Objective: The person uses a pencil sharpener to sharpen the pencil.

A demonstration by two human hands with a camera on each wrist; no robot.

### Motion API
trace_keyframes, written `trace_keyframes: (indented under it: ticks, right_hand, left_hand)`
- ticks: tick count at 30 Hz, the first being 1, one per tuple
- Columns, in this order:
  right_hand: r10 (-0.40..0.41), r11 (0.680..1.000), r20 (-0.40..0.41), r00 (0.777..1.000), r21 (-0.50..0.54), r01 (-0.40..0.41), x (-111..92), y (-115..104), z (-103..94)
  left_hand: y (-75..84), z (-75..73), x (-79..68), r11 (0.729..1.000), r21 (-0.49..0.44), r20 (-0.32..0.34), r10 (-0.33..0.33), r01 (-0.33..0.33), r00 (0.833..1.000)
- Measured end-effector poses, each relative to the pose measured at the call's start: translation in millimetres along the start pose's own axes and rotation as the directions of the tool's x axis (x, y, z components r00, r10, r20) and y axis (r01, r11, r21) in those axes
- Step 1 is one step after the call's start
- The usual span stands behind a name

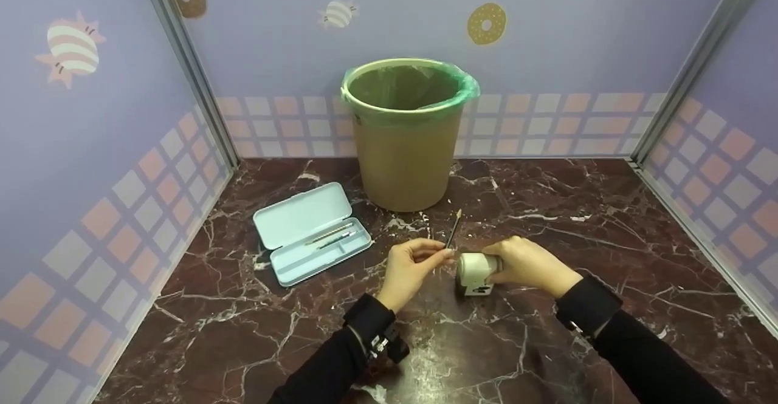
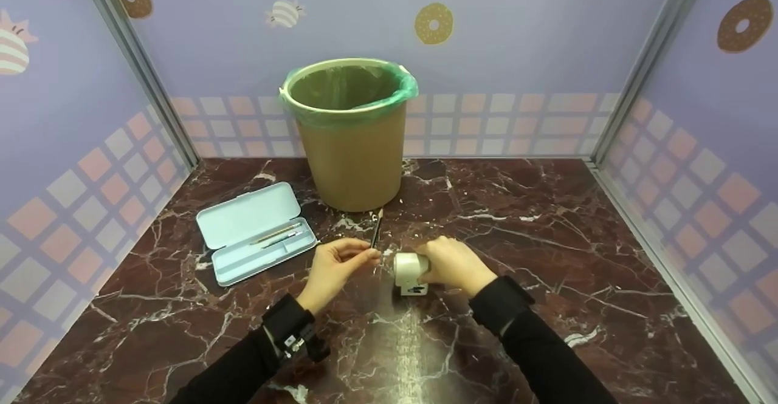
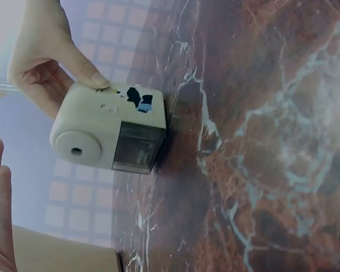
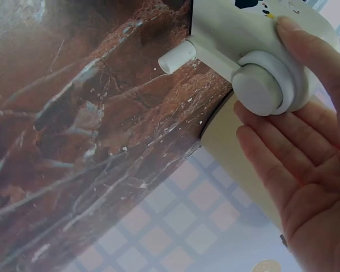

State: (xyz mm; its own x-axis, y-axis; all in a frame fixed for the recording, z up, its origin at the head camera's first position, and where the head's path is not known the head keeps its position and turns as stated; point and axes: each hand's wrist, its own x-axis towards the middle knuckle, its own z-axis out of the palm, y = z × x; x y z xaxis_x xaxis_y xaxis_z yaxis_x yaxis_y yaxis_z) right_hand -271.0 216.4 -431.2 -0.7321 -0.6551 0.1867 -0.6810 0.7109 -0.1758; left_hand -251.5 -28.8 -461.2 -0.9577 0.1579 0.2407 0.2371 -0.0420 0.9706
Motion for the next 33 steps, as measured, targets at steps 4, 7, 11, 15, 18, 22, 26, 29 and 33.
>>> trace_keyframes:
  ticks: [4, 7, 11, 15, 18, 22, 26, 29, 33]
  right_hand:
    - [0.053, 0.997, -0.028, 0.998, 0.061, -0.051, -5.7, 1.4, 4.7]
    - [0.073, 0.993, -0.053, 0.996, 0.095, -0.068, -11.2, 1.8, 6.7]
    - [0.118, 0.977, -0.111, 0.987, 0.191, -0.096, -12.3, -2.4, 4.8]
    - [0.208, 0.930, -0.219, 0.953, 0.347, -0.123, -5.5, -13.3, 2.2]
    - [0.283, 0.878, -0.292, 0.913, 0.462, -0.124, 2.6, -24.8, 2.2]
    - [0.377, 0.803, -0.336, 0.863, 0.582, -0.124, 13.8, -38.6, 5.1]
    - [0.439, 0.731, -0.304, 0.845, 0.667, -0.140, 24.2, -46.2, 9.9]
    - [0.465, 0.689, -0.269, 0.843, 0.708, -0.155, 28.8, -49.9, 13.0]
    - [0.487, 0.654, -0.257, 0.835, 0.741, -0.152, 32.5, -54.5, 15.1]
  left_hand:
    - [-2.6, 1.2, 1.3, 1.000, 0.005, -0.006, -0.015, 0.015, 1.000]
    - [-4.2, 1.1, 2.4, 1.000, 0.014, -0.012, -0.010, 0.010, 1.000]
    - [-4.3, 0.8, 4.0, 1.000, 0.011, -0.021, -0.010, 0.010, 1.000]
    - [-3.4, 0.8, 4.9, 1.000, -0.014, -0.022, -0.024, 0.024, 0.999]
    - [-3.9, 1.4, 5.6, 0.999, -0.023, -0.022, -0.024, 0.024, 0.999]
    - [-5.3, 3.1, 6.0, 1.000, 0.012, -0.038, -0.004, 0.005, 0.999]
    - [-5.6, 3.3, 6.0, 0.999, 0.041, -0.057, 0.010, -0.008, 0.998]
    - [-4.7, 3.3, 5.0, 0.998, 0.056, -0.057, 0.018, -0.015, 0.998]
    - [-3.4, 3.4, 3.3, 0.996, 0.079, -0.042, 0.040, -0.037, 0.998]
